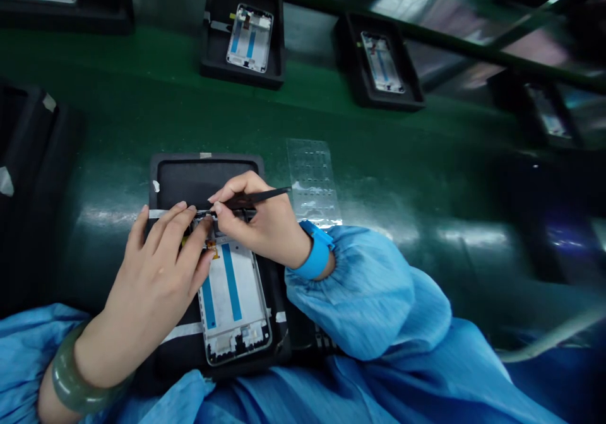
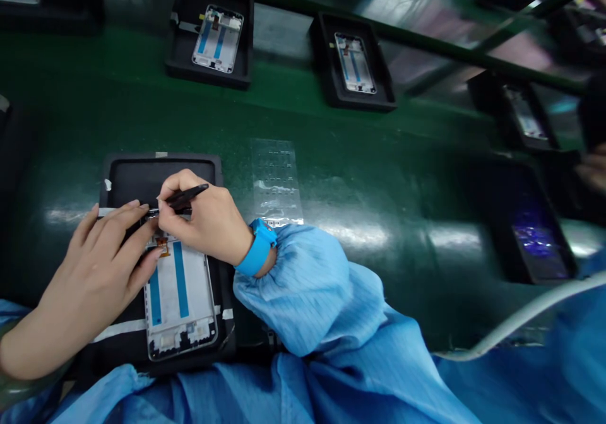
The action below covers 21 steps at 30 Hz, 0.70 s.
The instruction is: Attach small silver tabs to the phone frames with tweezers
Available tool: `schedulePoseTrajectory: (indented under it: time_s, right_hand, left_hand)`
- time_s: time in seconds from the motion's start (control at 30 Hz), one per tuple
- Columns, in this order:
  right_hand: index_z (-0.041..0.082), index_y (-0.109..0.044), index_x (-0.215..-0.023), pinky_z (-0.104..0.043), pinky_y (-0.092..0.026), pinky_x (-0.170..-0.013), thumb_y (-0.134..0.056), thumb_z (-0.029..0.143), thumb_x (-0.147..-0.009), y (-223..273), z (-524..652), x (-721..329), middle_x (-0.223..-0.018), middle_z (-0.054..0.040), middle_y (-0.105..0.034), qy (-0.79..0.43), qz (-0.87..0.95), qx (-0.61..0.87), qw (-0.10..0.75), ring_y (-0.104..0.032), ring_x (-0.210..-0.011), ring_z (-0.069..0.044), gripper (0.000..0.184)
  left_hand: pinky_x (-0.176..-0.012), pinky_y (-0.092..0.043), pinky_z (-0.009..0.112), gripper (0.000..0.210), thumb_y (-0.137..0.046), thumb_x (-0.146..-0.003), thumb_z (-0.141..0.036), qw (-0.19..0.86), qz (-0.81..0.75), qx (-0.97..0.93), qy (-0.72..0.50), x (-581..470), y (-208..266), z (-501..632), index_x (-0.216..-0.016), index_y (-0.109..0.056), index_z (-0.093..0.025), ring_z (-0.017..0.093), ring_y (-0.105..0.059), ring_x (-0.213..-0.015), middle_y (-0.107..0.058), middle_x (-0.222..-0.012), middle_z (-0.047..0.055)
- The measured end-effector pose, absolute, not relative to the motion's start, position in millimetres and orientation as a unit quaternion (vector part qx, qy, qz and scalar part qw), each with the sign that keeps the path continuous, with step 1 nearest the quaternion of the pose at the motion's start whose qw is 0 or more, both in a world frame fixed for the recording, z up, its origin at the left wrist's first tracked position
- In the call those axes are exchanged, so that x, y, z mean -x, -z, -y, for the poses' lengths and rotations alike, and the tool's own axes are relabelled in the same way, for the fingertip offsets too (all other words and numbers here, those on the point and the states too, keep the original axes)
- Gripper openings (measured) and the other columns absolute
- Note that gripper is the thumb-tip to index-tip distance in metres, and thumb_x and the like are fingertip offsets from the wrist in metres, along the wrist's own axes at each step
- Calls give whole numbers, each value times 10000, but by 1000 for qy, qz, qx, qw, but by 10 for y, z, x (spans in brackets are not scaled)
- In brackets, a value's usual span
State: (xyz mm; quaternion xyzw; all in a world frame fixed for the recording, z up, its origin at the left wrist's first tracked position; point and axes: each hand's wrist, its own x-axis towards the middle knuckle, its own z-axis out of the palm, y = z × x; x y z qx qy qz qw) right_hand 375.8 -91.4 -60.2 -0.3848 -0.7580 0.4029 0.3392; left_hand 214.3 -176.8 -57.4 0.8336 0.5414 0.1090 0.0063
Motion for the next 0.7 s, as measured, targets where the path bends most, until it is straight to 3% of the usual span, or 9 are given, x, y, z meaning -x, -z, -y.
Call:
schedulePoseTrajectory:
  time_s: [0.7]
  right_hand:
    - [206, -510, -816, -211, -474, -654, -523, 121, -755, 543, 885, -3746, -808, 12, -599, -339, 809, 370, 306, -589, -732, -98, 105]
  left_hand:
    - [-1002, -353, 563, 386, -491, -859, -258, 20, -551, -828, -103, -2147, 545, 1771, -1212, -522, -104, 320, -495, -1179, -552, -1222, 174]
